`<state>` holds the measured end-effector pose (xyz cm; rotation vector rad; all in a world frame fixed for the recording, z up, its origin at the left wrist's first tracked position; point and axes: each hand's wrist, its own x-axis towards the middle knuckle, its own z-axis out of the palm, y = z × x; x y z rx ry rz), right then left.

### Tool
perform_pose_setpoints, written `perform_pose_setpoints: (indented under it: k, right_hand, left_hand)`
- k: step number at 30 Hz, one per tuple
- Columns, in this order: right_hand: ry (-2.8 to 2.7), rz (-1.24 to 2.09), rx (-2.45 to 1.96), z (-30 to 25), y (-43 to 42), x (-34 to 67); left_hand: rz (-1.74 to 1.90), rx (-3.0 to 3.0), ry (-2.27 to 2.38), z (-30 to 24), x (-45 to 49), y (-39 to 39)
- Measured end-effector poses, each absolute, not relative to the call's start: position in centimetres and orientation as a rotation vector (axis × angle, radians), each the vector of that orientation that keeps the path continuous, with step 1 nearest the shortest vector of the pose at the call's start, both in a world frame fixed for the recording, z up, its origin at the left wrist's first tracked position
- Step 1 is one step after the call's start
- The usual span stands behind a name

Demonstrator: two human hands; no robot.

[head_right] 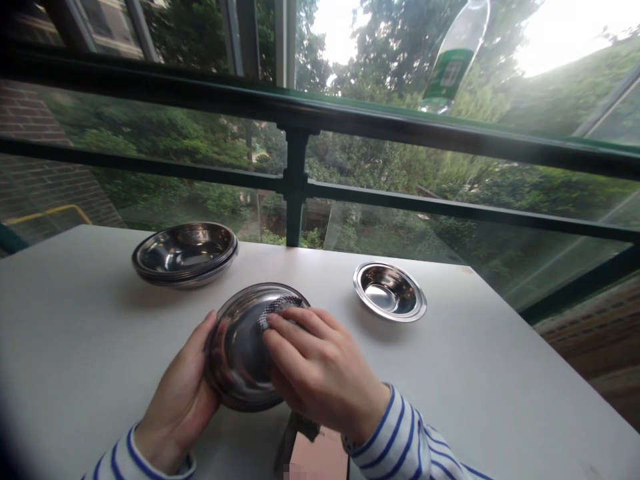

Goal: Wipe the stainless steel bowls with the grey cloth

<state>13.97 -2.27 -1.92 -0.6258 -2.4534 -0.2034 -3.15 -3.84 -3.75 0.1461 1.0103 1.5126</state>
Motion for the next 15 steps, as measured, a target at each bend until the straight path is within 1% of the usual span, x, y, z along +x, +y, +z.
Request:
perform_pose_setpoints:
  k: [8,12,15]
  right_hand:
    - [-2.456,-0.215,-0.635,-1.85,-2.24,14.03]
    - [-2.448,-0.225,-0.638,-1.88,-2.22,14.07]
    - [-2.440,-0.229,-0.640,-1.84,-2.25,14.08]
  left_hand:
    - [1.497,0.159,1.008,-3.49,-3.38,-3.90]
    - [1.562,0.114,1.028,-3.39,-3.50,-3.75]
    - [1.520,0.134,0.989,-3.44,-3.44,-3.64]
